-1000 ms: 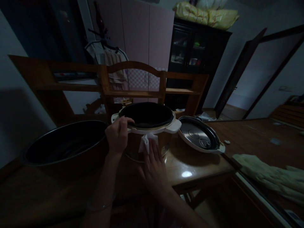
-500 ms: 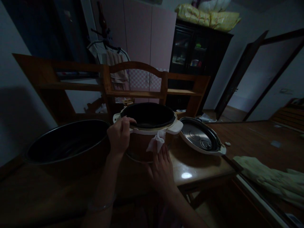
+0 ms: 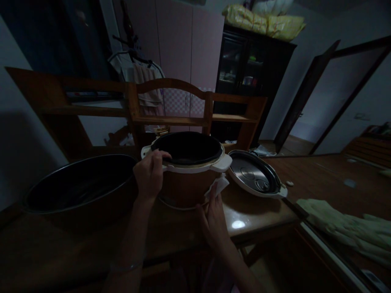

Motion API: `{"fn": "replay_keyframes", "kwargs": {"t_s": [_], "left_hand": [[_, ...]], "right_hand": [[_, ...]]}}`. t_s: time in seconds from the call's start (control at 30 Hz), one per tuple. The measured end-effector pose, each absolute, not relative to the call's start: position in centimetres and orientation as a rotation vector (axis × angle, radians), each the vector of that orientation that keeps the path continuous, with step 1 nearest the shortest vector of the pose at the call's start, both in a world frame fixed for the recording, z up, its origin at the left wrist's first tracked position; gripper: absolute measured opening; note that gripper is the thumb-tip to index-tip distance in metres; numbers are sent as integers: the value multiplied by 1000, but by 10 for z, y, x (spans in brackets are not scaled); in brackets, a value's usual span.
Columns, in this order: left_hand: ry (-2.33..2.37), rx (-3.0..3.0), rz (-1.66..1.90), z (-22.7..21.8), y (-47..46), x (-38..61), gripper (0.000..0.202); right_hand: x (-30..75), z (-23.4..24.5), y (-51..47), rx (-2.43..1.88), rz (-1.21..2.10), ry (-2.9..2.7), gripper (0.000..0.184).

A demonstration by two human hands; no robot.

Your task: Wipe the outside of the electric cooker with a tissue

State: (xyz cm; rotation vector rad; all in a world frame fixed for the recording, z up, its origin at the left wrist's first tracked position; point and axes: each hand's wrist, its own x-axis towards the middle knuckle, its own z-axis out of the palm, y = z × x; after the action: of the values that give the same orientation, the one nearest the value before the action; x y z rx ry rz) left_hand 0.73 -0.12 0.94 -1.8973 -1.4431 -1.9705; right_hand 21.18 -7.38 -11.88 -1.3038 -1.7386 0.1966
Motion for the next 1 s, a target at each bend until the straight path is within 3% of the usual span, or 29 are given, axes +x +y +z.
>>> {"fn": "replay_keyframes", "kwargs": {"t_s": [0.7,1.0], "left_hand": [[-1419,-1903,-1965,8,0,6,50],[-1415,-1913,-1982,9,0,6,50]], "right_hand": [[199,-122,-74,-1282,-56,-1889,84],[187,-99,-74,-1260,-141,-1956,85]]}}
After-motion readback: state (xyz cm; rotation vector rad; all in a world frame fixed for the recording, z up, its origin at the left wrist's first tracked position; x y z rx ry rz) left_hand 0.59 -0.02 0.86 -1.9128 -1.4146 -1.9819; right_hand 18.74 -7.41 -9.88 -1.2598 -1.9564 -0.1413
